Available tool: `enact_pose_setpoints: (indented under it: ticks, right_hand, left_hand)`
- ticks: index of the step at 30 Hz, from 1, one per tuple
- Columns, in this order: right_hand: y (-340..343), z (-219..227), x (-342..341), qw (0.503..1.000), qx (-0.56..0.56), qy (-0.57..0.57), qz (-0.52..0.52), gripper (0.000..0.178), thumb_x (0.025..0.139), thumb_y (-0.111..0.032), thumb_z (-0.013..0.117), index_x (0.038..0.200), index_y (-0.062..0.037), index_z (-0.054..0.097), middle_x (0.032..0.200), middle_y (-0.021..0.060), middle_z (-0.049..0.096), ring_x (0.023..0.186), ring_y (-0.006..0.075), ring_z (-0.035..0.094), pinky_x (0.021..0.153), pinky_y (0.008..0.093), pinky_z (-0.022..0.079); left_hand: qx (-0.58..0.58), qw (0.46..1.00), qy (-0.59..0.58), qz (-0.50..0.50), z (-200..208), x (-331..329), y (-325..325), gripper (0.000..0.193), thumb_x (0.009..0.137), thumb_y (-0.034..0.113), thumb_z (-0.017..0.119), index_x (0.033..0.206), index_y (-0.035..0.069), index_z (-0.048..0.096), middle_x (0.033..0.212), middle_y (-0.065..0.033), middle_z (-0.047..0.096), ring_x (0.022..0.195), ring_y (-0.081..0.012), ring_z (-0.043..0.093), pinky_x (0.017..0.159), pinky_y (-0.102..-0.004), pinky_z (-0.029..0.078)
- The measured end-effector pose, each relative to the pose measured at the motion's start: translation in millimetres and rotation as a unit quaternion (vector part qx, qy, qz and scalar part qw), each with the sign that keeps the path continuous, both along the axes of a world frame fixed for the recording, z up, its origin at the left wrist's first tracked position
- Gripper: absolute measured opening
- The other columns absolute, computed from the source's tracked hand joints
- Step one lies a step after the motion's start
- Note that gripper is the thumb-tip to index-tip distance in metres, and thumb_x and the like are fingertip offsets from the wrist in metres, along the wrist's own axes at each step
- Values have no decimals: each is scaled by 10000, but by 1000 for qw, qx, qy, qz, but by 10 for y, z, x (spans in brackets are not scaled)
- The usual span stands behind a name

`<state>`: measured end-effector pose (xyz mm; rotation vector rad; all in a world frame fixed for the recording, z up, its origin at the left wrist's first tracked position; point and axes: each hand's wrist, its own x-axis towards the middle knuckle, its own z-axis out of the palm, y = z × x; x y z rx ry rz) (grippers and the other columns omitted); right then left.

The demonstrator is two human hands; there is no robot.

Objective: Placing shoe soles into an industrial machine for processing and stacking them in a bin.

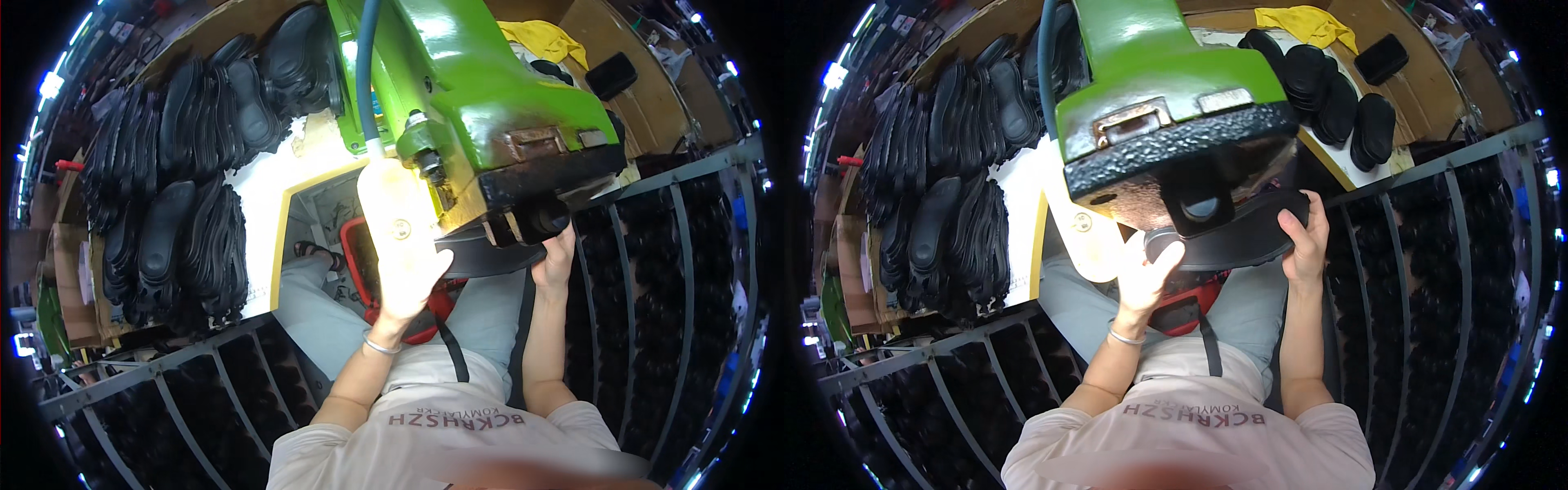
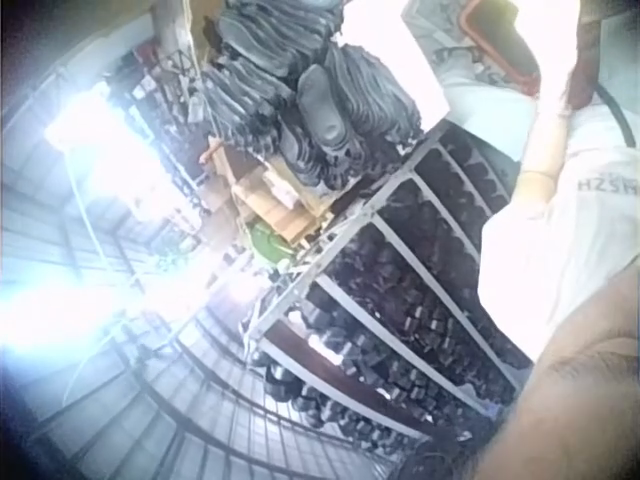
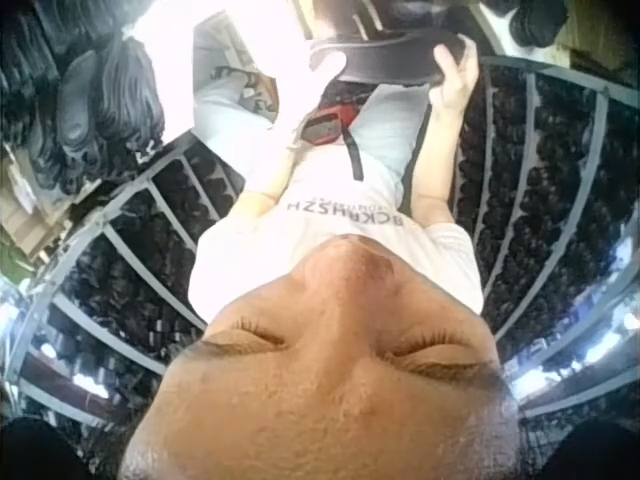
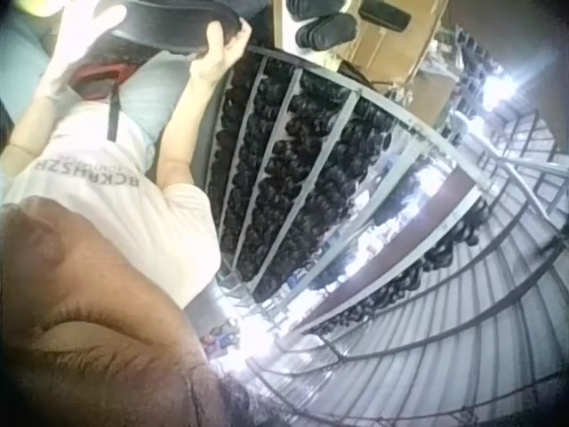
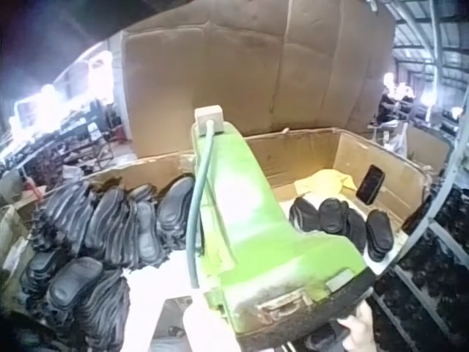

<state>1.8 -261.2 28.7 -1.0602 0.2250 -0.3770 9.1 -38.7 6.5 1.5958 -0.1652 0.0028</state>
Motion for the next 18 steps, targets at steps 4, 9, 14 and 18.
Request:
enact_pose_setpoints:
  ticks: [4, 9, 14, 18]
  right_hand:
    - [196, -141, 87, 998, 13, -22, 66, 398, 750, -2, 652, 1110, -9, 482, 1011, 87, 599, 910, 142, 579, 844, 273, 461]
    - [566, -178, 62, 996, -51, -14, 69, 592, 660, 55, 616, 1225, 35, 442, 1048, 62, 591, 961, 139, 572, 868, 266, 442]
    - [65, -417, 99, 991, -48, -77, 99, 503, 739, 76, 560, 1230, 41, 455, 1115, 87, 569, 1004, 162, 567, 892, 280, 447]
    - [-393, -308, 313, 997, -44, -61, -14, 477, 752, 60, 580, 1215, 24, 470, 1127, 96, 561, 1016, 183, 553, 918, 296, 428]
  left_hand:
    - [-140, 989, 10, 40, 104, -2, 301, 251, 787, 31, 649, 1009, -71, 593, 921, -86, 652, 814, -139, 613, 755, -263, 484]
    - [-223, 965, 113, 82, 58, -163, 664, 267, 748, -30, 686, 999, -55, 599, 921, -114, 655, 838, -151, 623, 782, -280, 498]
    - [52, 998, -6, 36, 76, -268, 456, 278, 722, 22, 738, 972, -42, 633, 885, -100, 677, 785, -142, 638, 722, -267, 515]
    - [-39, 996, -78, 26, -179, -126, -199, 292, 736, 160, 780, 932, -9, 645, 837, -60, 616, 677, -115, 556, 596, -231, 446]
